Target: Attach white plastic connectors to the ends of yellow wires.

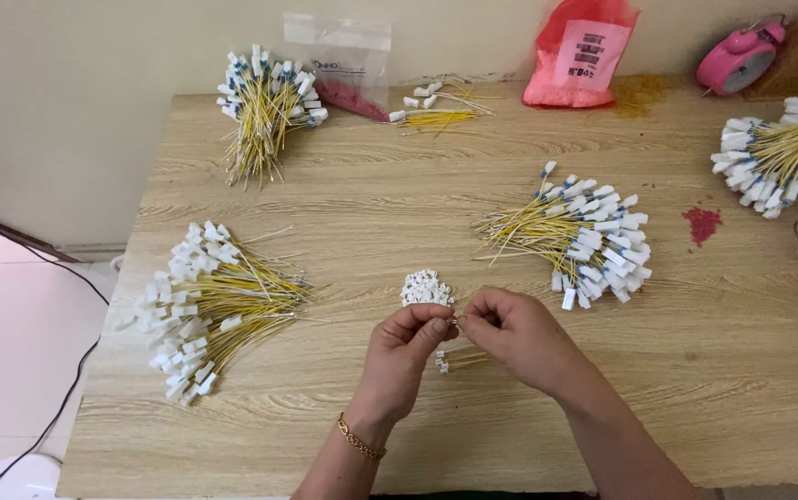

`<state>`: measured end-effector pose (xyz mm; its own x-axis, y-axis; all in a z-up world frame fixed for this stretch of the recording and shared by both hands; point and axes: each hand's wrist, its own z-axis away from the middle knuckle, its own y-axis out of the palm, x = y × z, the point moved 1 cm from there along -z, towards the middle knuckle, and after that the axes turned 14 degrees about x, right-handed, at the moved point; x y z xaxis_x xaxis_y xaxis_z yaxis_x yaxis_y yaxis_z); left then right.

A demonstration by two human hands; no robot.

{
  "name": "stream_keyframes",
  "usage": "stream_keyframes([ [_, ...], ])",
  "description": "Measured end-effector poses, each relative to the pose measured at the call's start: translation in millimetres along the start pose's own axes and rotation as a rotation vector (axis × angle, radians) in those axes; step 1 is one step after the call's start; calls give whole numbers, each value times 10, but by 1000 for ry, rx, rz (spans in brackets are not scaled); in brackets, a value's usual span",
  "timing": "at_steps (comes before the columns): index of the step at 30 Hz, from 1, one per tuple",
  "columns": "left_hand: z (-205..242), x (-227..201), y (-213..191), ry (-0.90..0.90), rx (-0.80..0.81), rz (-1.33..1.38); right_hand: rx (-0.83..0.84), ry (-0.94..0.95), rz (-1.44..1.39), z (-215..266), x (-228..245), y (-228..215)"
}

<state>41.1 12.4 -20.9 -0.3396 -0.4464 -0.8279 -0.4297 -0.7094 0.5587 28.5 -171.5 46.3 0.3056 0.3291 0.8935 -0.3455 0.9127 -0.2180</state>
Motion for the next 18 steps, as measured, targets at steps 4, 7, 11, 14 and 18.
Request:
stream_keyframes([
  [4,-69,-26,13,-48,-44,15,92,-98,-194,-106,-170,-51],
  [7,-106,-2,1,-73,-62,29,43,-7,-184,-133,-224,-65],
  [11,-107,52,2,-76,-79,47,17,-57,-84,-112,-184,-55],
  [14,-114,37,5,-64,-88,32,14,-32,14,-115,-87,-33],
  [18,-130,44,-52,-28,-84,-32,45,-42,-60,-174,-100,-24],
])
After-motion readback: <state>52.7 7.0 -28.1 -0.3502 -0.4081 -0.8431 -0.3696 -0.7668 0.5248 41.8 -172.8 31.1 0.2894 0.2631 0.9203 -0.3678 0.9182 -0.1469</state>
